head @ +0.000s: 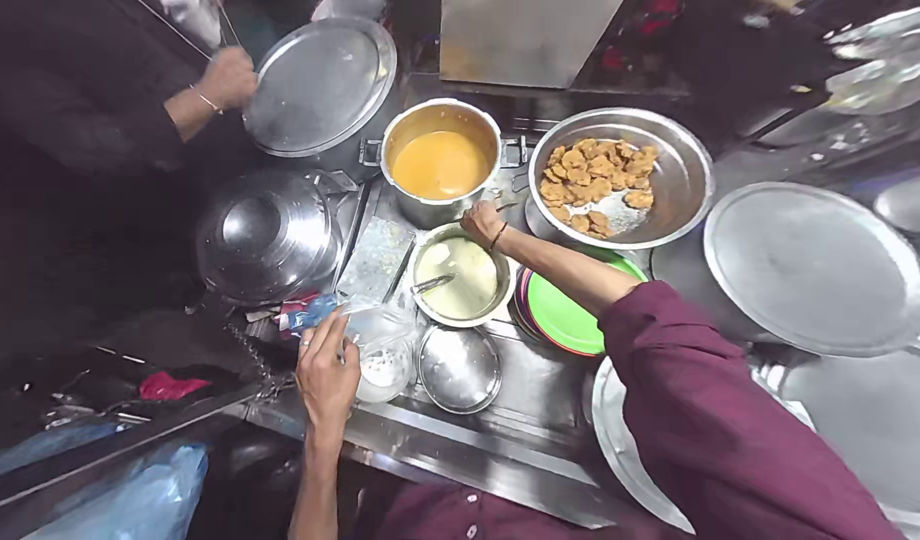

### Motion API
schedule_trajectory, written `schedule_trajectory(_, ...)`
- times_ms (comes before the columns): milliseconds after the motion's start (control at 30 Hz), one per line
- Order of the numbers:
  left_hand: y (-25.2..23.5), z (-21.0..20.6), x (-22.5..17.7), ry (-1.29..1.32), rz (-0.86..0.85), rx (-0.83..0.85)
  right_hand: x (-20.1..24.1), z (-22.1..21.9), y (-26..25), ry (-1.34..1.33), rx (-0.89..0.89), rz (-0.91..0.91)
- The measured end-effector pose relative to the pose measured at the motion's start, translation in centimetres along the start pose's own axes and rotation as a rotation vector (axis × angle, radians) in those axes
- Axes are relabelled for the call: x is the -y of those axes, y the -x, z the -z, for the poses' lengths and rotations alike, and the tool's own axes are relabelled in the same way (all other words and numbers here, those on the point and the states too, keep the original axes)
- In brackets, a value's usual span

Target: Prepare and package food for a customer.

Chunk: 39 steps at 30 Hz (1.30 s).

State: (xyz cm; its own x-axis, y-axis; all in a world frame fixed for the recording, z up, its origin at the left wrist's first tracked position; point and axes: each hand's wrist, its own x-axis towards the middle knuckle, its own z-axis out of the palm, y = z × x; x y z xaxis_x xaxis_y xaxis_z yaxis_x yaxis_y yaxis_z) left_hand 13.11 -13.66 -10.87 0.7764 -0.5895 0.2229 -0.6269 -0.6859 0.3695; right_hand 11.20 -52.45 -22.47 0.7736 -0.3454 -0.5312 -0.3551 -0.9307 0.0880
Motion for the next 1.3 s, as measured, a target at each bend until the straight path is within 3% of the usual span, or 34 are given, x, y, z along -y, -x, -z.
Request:
schedule_trajectory(67,0.6,0.3,1.1,-0.027,0.048,-0.007,0.8,1.6,2.7,0.124,-0.028,-0.037)
schedule_trajectory(200,1.3,1.4,2.7,-0.068,0.137,-0.031,-1.2,6.3,8.2,-0.189,-0.031,-0.160)
schedule_trajectory(267,1.1,1.8,3.0,-0.061,0.184,-0.033,-4.3,7.7,9.2,-0.367,0.080,-0.122)
schedule_trajectory(367,-0.4,1.5,3.0,-0.038,0.228,-0.007,-8.5,8.0,8.6,-0.610,0.058,0.043)
schedule_trajectory(467,-2.6,1.0,2.3,-0.028,0.247,0.032,-9.2,8.6,6.0,-0.685,-0.011,0.095)
schedule_trajectory(567,-5.2,0.4,1.0,-0.033,0.251,0.064,-7.7,8.9,1.0,-0.360,-0.227,-0.033)
schedule_trajectory(667,-8.0,-0.5,-0.1,-0.027,0.239,0.072,-5.4,8.1,-4.7,-0.085,-0.332,0.024)
schedule_trajectory(800,-12.5,-2.1,-1.4,-0.045,0.206,0.087,-4.6,6.9,-12.0,0.032,-0.286,0.186)
schedule_trajectory(933,-16.8,-3.5,-1.5,-0.070,0.228,0.112,-2.7,8.6,-11.9,0.170,-0.096,0.210)
schedule_trajectory(1033,-19.8,-4.9,-1.1,-0.063,0.227,0.103,-2.3,10.0,-11.2,-0.078,-0.050,0.131)
schedule_trajectory(1100,-21.2,-5.7,-1.1,-0.032,0.220,0.073,-2.5,11.7,-11.4,-0.362,0.131,0.006)
schedule_trajectory(1200,-22.6,-6.3,-0.9,0.019,0.170,0.013,-2.9,9.2,-14.8,-0.680,0.276,-0.071)
schedule_trajectory(1300,-24.7,-6.8,-0.9,0.083,0.147,0.032,-1.7,7.2,-15.4,-0.501,0.033,0.060)
